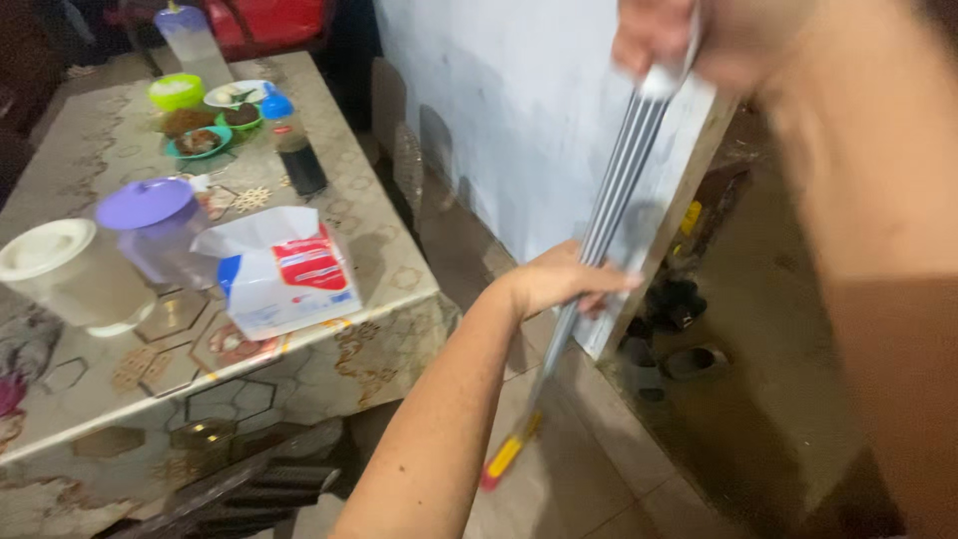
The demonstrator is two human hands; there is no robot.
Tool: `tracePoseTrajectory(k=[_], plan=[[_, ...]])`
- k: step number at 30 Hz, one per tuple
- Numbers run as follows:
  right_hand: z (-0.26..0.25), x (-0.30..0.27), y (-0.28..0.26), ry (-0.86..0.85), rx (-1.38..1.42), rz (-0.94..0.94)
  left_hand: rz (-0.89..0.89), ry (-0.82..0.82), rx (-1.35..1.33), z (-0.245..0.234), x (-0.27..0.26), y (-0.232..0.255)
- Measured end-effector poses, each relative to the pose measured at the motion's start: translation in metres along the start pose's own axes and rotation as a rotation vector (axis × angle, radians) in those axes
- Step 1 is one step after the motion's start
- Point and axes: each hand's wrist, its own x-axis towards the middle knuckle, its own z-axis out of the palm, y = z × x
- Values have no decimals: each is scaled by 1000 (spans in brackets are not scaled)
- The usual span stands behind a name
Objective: The person sweeps the tiled floor with a broom around a dining table and chairs, then wipes the table surface with a cloth. The person handles the broom and cloth while moving around the room.
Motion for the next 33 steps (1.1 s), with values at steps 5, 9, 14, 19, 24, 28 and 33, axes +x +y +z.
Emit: tracePoseTrajectory(k=[5, 9, 14, 19, 24, 28, 33], plan=[[83, -44, 5, 3, 135, 235, -190, -120, -35, 19, -55, -75], [127, -71, -1, 16, -23, 452, -244, -123, 121, 71, -76, -97], [191, -122, -32, -162, -196, 415, -89, 17, 97, 145, -104, -84], [207, -152, -85, -93, -314, 199, 39, 50, -12, 178, -133, -33], [204, -153, -122, -59, -24, 55, -65, -16, -66, 165, -210, 29], [230, -152, -132, -60, 270, 5, -206, -38, 28, 134, -312, 63], [314, -145, -133, -205, 557, 32, -449, 2, 402, 76, -456, 80]])
